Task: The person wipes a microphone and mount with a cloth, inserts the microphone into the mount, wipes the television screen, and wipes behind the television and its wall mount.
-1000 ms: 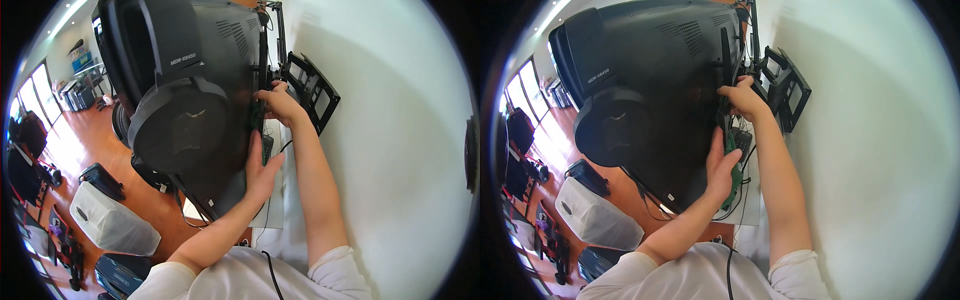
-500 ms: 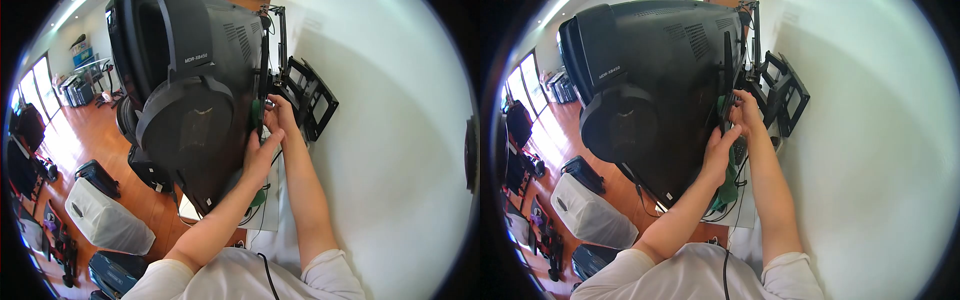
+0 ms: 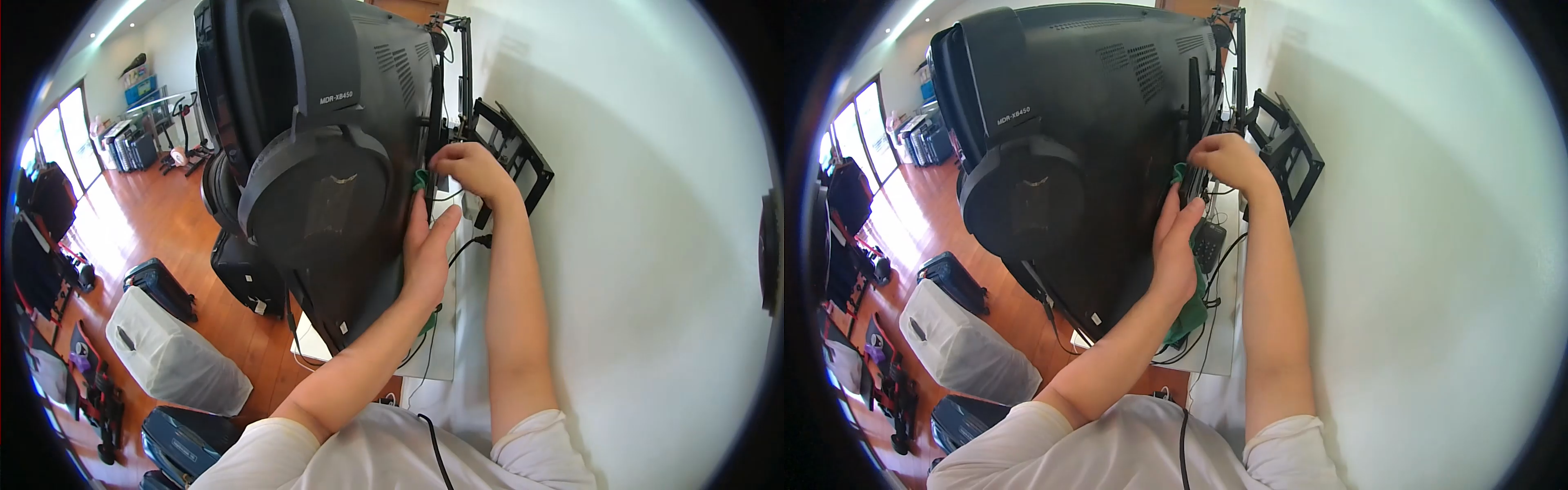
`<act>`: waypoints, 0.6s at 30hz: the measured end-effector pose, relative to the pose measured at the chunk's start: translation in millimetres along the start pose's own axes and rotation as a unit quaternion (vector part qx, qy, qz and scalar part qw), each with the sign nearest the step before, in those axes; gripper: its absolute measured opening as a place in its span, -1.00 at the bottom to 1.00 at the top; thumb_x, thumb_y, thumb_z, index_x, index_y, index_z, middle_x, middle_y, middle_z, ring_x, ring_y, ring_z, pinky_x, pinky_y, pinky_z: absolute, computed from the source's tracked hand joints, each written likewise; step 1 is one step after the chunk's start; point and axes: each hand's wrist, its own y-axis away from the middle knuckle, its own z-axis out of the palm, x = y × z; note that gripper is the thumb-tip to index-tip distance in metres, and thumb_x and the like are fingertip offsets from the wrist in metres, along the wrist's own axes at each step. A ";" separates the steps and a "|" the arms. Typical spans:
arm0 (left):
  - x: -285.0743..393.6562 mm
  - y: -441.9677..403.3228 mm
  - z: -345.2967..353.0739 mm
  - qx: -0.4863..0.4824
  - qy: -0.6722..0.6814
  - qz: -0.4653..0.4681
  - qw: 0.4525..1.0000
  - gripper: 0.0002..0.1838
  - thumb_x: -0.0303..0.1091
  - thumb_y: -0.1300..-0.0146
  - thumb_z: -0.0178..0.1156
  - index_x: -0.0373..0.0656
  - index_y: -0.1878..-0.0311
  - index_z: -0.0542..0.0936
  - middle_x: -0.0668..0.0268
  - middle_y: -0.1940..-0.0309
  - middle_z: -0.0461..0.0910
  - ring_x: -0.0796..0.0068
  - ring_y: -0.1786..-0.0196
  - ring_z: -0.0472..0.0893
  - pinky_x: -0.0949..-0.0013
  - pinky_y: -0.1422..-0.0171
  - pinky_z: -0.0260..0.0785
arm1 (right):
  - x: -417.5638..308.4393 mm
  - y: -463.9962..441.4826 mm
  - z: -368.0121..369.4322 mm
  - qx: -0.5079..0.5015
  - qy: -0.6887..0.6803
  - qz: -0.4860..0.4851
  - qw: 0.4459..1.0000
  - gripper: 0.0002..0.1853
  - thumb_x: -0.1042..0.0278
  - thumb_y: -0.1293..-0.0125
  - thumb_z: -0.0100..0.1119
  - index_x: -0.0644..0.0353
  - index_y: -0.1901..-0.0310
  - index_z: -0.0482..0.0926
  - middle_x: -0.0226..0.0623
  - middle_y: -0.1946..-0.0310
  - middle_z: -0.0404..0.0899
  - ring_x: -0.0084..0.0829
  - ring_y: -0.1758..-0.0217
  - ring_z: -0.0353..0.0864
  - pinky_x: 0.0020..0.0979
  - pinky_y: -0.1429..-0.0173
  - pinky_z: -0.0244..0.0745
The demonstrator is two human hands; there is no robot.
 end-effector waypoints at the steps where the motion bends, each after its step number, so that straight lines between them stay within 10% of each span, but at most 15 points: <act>1: 2.4 0.1 1.7 0.001 -0.001 0.000 1.000 -0.25 -0.19 -0.40 0.15 -0.34 -0.53 0.13 0.23 -0.40 0.32 0.46 -0.42 0.27 0.38 -0.50 0.01 | -10.4 0.7 0.4 -0.001 -0.001 0.000 1.000 -0.71 0.29 -0.11 0.30 0.27 0.17 0.70 -0.28 0.33 0.70 -0.50 0.19 0.64 -0.43 0.08 0.51; 6: 6.7 -1.0 7.2 0.027 -0.049 0.013 0.998 -0.13 -0.06 -0.37 0.18 -0.38 -0.54 0.06 0.10 -0.47 0.22 0.37 -0.50 0.20 0.34 -0.57 -0.09 | -37.4 -13.0 7.8 -0.050 0.284 -0.011 0.958 -0.64 0.16 -0.04 0.37 0.18 0.16 0.77 -0.09 0.21 0.74 -0.14 0.08 0.72 -0.23 -0.04 0.59; 12: 5.1 -1.6 3.8 0.022 -0.096 0.022 0.995 -0.11 -0.08 -0.36 0.21 -0.43 -0.53 0.04 0.00 -0.50 0.15 0.28 -0.53 0.17 0.30 -0.59 -0.12 | -17.6 -32.1 16.1 -0.080 0.322 -0.034 0.943 -0.70 0.20 -0.12 0.26 0.18 0.17 0.76 -0.01 0.18 0.71 -0.07 0.09 0.71 -0.16 -0.05 0.58; 15: 4.2 2.2 4.1 0.033 -0.204 0.043 0.978 -0.10 -0.13 -0.26 0.30 -0.39 -0.51 0.10 -0.08 -0.48 0.18 0.22 -0.56 0.12 0.29 -0.57 -0.05 | -3.8 -31.2 23.3 0.275 0.022 -0.125 0.953 -0.78 0.30 -0.24 0.22 0.28 0.24 0.73 -0.04 0.26 0.72 -0.19 0.27 0.75 -0.26 0.06 0.62; 18: 11.4 18.8 10.4 0.008 -0.393 0.109 0.913 -0.08 -0.21 -0.27 0.30 -0.40 -0.53 0.03 -0.11 -0.55 0.04 0.15 -0.60 0.05 0.23 -0.60 -0.10 | -4.4 -30.5 34.0 0.289 -0.271 -0.133 0.908 -0.81 0.41 -0.41 0.15 0.36 0.13 0.65 -0.29 0.35 0.68 -0.56 0.26 0.69 -0.56 0.27 0.57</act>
